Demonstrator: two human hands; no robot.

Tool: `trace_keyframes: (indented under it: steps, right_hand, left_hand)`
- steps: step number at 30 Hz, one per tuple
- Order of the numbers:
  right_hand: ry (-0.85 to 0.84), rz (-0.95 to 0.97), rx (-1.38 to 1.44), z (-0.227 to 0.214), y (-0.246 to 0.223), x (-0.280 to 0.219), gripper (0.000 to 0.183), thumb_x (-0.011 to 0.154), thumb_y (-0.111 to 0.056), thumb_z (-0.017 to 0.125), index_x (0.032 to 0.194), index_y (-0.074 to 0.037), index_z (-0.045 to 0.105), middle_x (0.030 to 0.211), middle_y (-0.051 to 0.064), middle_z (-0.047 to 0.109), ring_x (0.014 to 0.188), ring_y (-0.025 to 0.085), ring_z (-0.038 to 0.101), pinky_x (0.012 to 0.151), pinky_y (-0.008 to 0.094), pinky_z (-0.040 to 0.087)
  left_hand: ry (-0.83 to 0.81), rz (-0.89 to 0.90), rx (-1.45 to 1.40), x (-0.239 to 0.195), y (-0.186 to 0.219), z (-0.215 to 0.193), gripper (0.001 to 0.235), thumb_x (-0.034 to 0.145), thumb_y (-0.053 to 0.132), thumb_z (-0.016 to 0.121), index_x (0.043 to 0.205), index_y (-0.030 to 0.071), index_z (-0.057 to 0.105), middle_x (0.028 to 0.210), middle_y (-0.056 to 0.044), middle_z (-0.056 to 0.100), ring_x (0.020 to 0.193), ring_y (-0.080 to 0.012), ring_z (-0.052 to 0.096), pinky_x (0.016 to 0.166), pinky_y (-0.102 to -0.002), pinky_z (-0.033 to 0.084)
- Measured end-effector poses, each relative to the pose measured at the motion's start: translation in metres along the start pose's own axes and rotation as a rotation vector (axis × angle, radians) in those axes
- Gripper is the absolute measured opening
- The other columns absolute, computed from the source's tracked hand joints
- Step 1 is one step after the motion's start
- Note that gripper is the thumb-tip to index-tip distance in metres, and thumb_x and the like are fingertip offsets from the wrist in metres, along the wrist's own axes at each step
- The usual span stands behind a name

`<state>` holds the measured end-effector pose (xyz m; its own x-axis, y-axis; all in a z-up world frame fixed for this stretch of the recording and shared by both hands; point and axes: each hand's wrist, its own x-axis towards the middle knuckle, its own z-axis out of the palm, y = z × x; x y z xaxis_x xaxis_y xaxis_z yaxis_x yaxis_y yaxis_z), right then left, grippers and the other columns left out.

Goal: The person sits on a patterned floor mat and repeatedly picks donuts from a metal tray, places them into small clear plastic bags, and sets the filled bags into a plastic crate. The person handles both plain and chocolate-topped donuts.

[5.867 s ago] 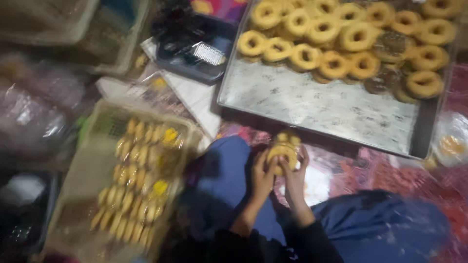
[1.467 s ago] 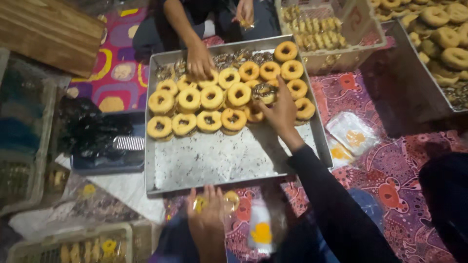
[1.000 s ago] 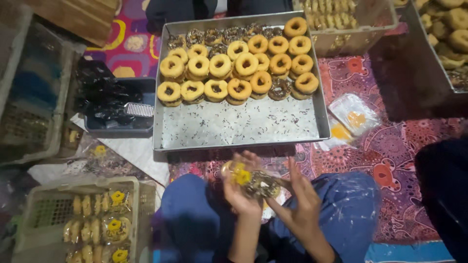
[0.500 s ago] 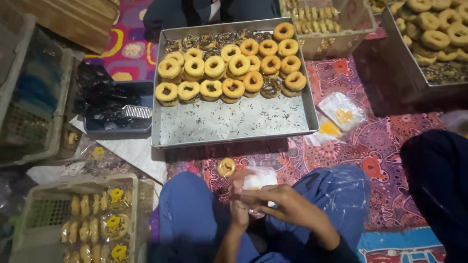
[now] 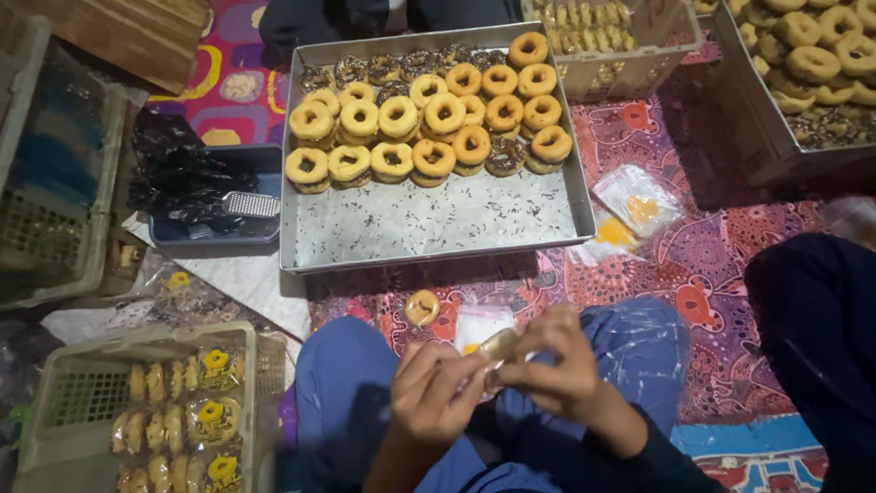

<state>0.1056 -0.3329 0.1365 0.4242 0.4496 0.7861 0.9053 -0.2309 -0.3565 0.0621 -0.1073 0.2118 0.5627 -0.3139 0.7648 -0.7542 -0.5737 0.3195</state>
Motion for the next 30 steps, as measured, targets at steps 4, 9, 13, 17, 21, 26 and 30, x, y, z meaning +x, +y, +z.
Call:
trace_keyframes:
  steps: [4, 9, 13, 17, 21, 26, 30]
  right_hand:
    - [-0.045, -0.172, -0.497, -0.007, 0.036, -0.073, 0.028, 0.085, -0.022, 0.069, 0.112, -0.016, 0.071, 0.099, 0.004, 0.063, 0.095, 0.026, 0.056, 0.087, 0.045, 0.043]
    - [-0.555, 0.461, -0.806, -0.037, 0.106, -0.133, 0.031, 0.087, -0.026, 0.067, 0.115, -0.015, 0.072, 0.107, 0.010, 0.071, 0.102, 0.032, 0.062, 0.091, 0.047, 0.048]
    - [-0.833, 0.939, -0.176, 0.028, 0.102, -0.110, 0.060, 0.088, -0.036, 0.072, 0.138, -0.007, 0.058, 0.126, 0.020, 0.068, 0.114, 0.034, 0.067, 0.097, 0.041, 0.052]
    - [0.036, 0.813, 0.779, 0.163, 0.060, -0.075, 0.033, 0.096, -0.015, 0.076, 0.121, 0.003, 0.064, 0.119, 0.017, 0.068, 0.111, 0.023, 0.063, 0.096, 0.035, 0.048]
    - [0.420, 1.410, 1.165, 0.241, 0.003, -0.094, 0.022, 0.096, -0.020, 0.074, 0.082, -0.007, 0.063, 0.072, 0.000, 0.059, 0.063, 0.009, 0.051, 0.057, 0.026, 0.040]
    - [-0.081, 1.492, 0.977, 0.231, -0.036, -0.143, 0.034, 0.091, -0.027, 0.081, 0.100, 0.001, 0.064, 0.082, 0.010, 0.055, 0.074, 0.021, 0.047, 0.066, 0.033, 0.037]
    - [-0.218, 0.862, 0.698, 0.220, 0.014, -0.111, 0.080, 0.070, -0.031, 0.089, 0.133, -0.003, 0.049, 0.120, 0.015, 0.053, 0.109, 0.027, 0.055, 0.090, 0.038, 0.050]
  left_hand:
    - [-0.032, -0.133, 0.025, -0.009, 0.005, -0.002, 0.014, 0.076, 0.011, 0.082, 0.088, 0.008, 0.077, 0.091, 0.001, 0.073, 0.079, -0.0199, 0.066, 0.067, -0.036, 0.048]
    - [0.133, -0.621, -0.188, -0.041, -0.016, -0.012, 0.007, 0.078, 0.009, 0.069, 0.082, 0.011, 0.063, 0.099, -0.010, 0.074, 0.088, -0.0270, 0.074, 0.079, -0.039, 0.058]
    - [0.130, -1.169, -0.287, -0.059, -0.049, 0.019, 0.012, 0.097, 0.018, 0.063, 0.098, 0.006, 0.064, 0.086, -0.009, 0.076, 0.068, -0.0176, 0.074, 0.063, -0.032, 0.057]
    - [0.262, -1.242, -0.121, -0.098, -0.085, 0.041, 0.013, 0.095, 0.018, 0.070, 0.099, 0.006, 0.069, 0.080, -0.012, 0.076, 0.068, -0.0181, 0.070, 0.062, -0.034, 0.056]
    - [0.075, -0.592, 0.432, -0.194, -0.087, 0.016, 0.010, 0.093, 0.014, 0.066, 0.097, 0.008, 0.074, 0.087, -0.010, 0.072, 0.080, -0.0235, 0.067, 0.072, -0.037, 0.053]
    - [0.239, -1.391, 0.063, -0.297, -0.069, 0.034, 0.014, 0.085, 0.019, 0.078, 0.081, 0.007, 0.072, 0.067, -0.009, 0.071, 0.058, -0.0160, 0.065, 0.059, -0.032, 0.053]
    - [-0.003, -1.467, 0.103, -0.281, -0.101, 0.061, 0.013, 0.086, 0.020, 0.078, 0.089, 0.008, 0.074, 0.074, -0.010, 0.072, 0.065, -0.0172, 0.068, 0.065, -0.031, 0.054]
